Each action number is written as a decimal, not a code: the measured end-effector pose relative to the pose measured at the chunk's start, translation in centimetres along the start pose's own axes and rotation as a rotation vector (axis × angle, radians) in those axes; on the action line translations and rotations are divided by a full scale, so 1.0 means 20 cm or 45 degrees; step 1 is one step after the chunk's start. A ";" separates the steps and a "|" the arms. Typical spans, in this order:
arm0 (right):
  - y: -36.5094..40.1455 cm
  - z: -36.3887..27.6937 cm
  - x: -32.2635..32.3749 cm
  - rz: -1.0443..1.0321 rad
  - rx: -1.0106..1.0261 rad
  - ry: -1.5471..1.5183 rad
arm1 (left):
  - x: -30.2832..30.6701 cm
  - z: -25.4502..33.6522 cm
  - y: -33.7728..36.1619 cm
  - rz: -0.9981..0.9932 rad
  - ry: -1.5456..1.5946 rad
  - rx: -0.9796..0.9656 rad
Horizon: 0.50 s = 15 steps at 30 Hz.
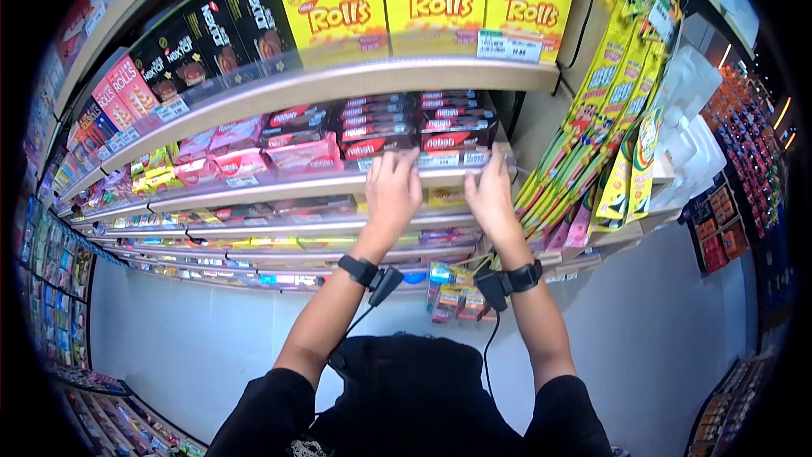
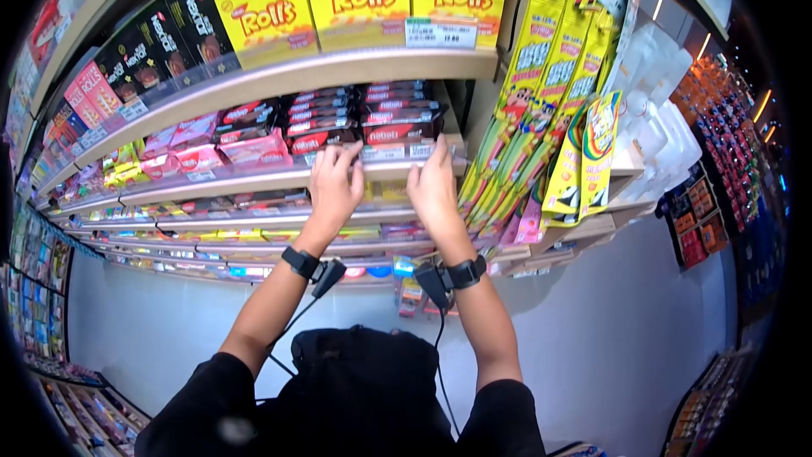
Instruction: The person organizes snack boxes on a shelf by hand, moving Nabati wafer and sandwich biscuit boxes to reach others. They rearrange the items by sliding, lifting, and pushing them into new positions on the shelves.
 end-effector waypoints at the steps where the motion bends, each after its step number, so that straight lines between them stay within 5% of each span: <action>1: -0.01 -0.01 0.01 0.005 -0.017 0.034 | 0.00 0.00 -0.01 0.005 -0.007 -0.004; 10: -0.03 -0.05 0.03 -0.012 -0.077 0.302 | 0.00 -0.01 -0.07 0.049 -0.016 -0.001; 15: -0.08 -0.05 0.02 -0.010 0.014 0.873 | 0.00 -0.01 -0.08 0.055 -0.038 0.016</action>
Point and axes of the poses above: each hand's wrist, its own y-axis away from the middle knuckle, its own x-axis out of the back of the hand, z = x × y, the point moved 2 cm from there along -y, towards the middle knuckle, and after that the axes turned 9 degrees about -z, right-handed, at the moved point
